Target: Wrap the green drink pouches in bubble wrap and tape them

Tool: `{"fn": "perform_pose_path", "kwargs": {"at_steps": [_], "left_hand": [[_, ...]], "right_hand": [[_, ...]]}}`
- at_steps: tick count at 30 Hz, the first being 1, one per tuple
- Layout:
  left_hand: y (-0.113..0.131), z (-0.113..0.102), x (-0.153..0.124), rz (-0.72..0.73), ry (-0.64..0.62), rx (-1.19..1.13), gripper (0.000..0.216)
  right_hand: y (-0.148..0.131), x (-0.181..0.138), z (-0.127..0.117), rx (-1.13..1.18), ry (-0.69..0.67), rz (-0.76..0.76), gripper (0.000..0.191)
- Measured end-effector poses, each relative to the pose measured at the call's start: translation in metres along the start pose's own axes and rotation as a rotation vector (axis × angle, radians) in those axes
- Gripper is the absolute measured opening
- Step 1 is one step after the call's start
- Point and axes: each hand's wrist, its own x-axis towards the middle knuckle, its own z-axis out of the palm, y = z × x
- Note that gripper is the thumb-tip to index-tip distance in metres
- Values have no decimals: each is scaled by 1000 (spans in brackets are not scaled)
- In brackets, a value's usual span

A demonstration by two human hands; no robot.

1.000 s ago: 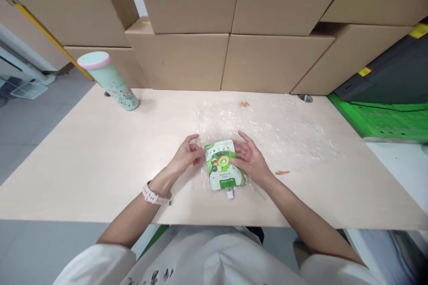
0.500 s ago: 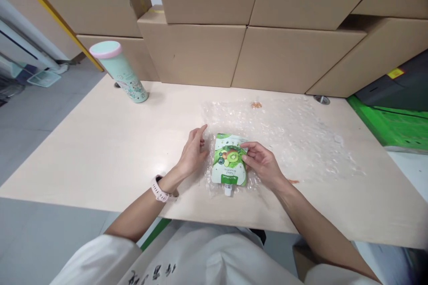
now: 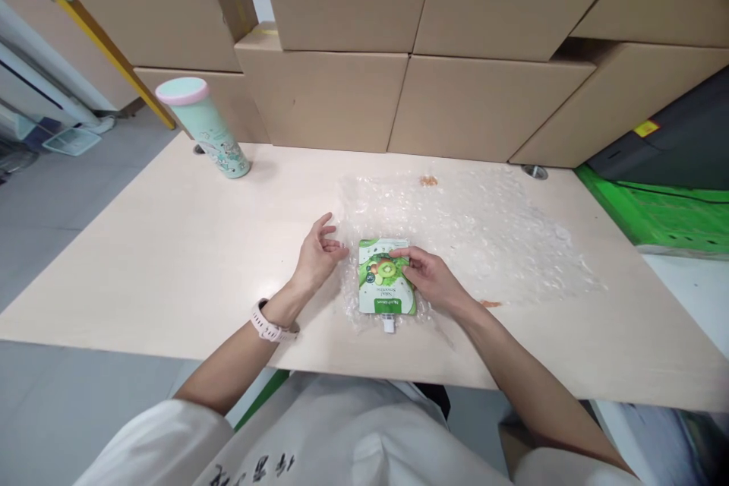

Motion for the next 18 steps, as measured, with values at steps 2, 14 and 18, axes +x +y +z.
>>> {"fn": "perform_pose_path", "kwargs": {"at_steps": [2,14,18], "left_hand": [[1,1,0,-8,2,-32,85],[21,-1,-31,-255,-148,-30,59],[19,-2,-53,-344,-258,13,38]], "right_hand": [[-1,0,0,-9,-4,-22,32],[-18,-10,7,-553,219,-190,29],[-25,-18,10,-729,303,-298,17]]}}
